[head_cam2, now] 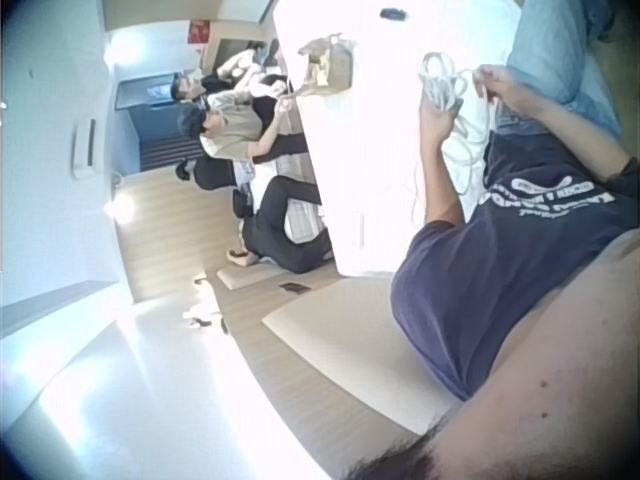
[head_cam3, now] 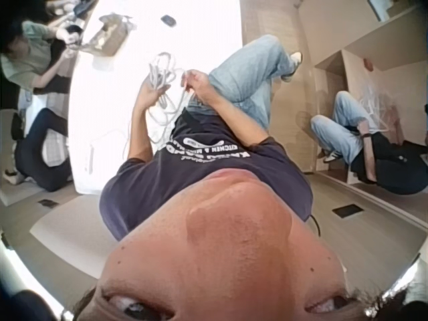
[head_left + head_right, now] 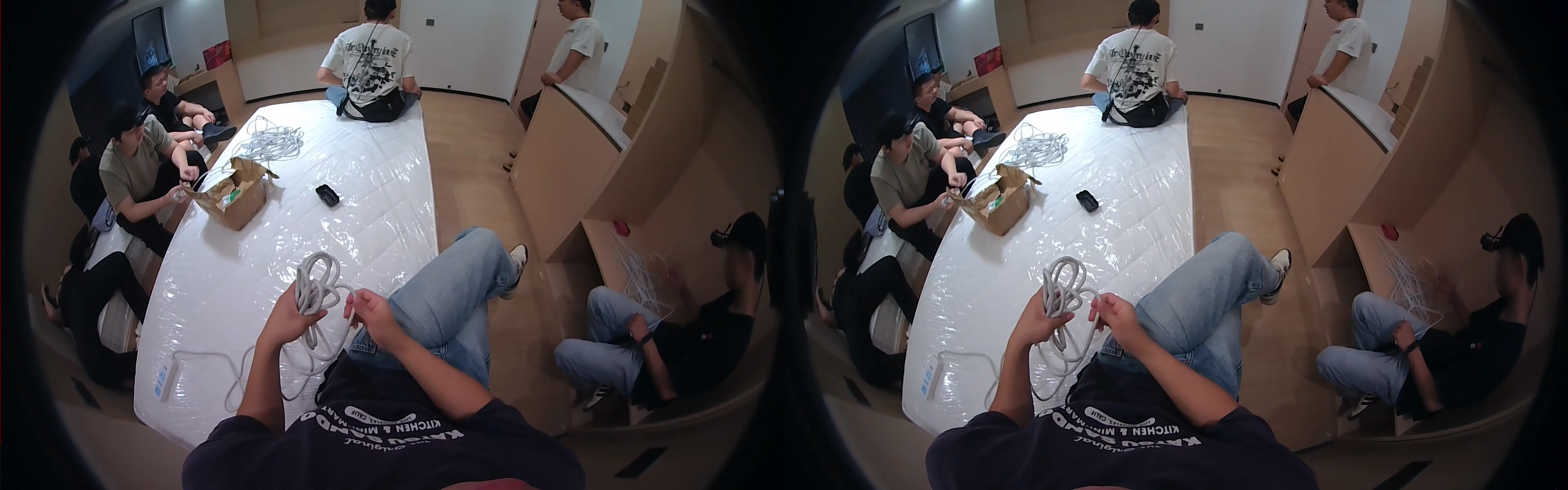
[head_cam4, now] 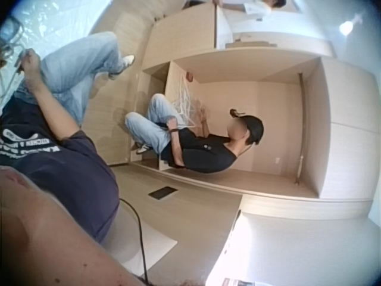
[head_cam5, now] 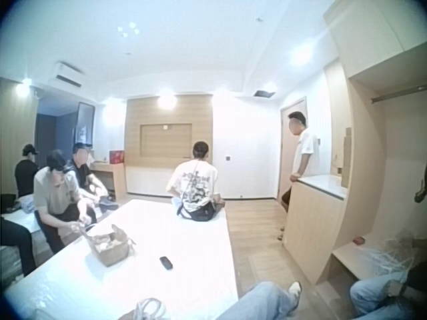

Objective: The person untangles a white power cable by hand. They pull the cord through loops and straighten it out.

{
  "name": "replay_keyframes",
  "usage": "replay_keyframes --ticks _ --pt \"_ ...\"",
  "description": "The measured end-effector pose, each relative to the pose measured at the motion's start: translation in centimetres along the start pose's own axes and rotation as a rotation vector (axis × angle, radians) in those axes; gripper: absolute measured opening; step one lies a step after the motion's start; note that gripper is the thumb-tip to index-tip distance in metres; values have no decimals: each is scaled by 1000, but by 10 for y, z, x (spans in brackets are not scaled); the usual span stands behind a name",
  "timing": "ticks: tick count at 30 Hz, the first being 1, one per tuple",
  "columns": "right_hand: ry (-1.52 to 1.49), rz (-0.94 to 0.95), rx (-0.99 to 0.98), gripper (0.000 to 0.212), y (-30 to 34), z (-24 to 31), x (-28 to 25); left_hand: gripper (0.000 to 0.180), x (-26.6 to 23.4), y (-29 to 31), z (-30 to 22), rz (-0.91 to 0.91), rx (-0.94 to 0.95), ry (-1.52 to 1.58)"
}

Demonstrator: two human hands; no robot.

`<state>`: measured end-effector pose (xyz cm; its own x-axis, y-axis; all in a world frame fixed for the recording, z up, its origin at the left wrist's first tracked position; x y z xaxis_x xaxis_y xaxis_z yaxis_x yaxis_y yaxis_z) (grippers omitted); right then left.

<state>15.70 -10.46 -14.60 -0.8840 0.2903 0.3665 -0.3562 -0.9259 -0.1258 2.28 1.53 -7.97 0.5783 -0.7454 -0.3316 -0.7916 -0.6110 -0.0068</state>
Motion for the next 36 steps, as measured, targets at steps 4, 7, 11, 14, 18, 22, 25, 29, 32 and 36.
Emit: replay_keyframes --ticks 4,7,11,14,18,22,25,29,32,36 --pt "-304 -55 181 23 -3 -9 -9 38 4 -2 -11 -77 130 -109" --pt "-380 -80 148 21 -7 -2 -11 26 -5 -12 -4 -133 71 40" --pt "-491 210 21 33 -10 14 -5 19 -5 -21 -6 -201 -98 498" --pt "-497 290 108 26 -6 20 2 18 -9 -20 -7 -185 -132 652" --pt "-424 251 126 21 -2 13 0 20 -14 -16 0 -138 -89 577" --pt "-518 207 42 20 -3 8 -9 32 -5 -13 -6 29 -6 145" --pt "-478 168 0 22 -3 14 -6 41 8 -11 -3 78 -2 -8" --pt "-380 78 -52 25 -5 13 -10 40 24 -7 -13 37 69 12" --pt "-380 -8 54 29 -5 2 -13 59 41 -1 -16 168 81 -50" --pt "-336 -49 6 31 -7 -4 -25 71 57 2 -11 194 31 249"
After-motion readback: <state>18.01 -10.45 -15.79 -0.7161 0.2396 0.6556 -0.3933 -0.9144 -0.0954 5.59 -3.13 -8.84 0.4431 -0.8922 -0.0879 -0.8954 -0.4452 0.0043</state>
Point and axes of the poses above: each hand's wrist, its own y-axis away from the middle knuckle, its own x-axis out of the palm, z = x × y, the point moved 5 cm from there along -y, towards the middle knuckle, and after that the axes turned 7 degrees about y, right-handed, at the moved point
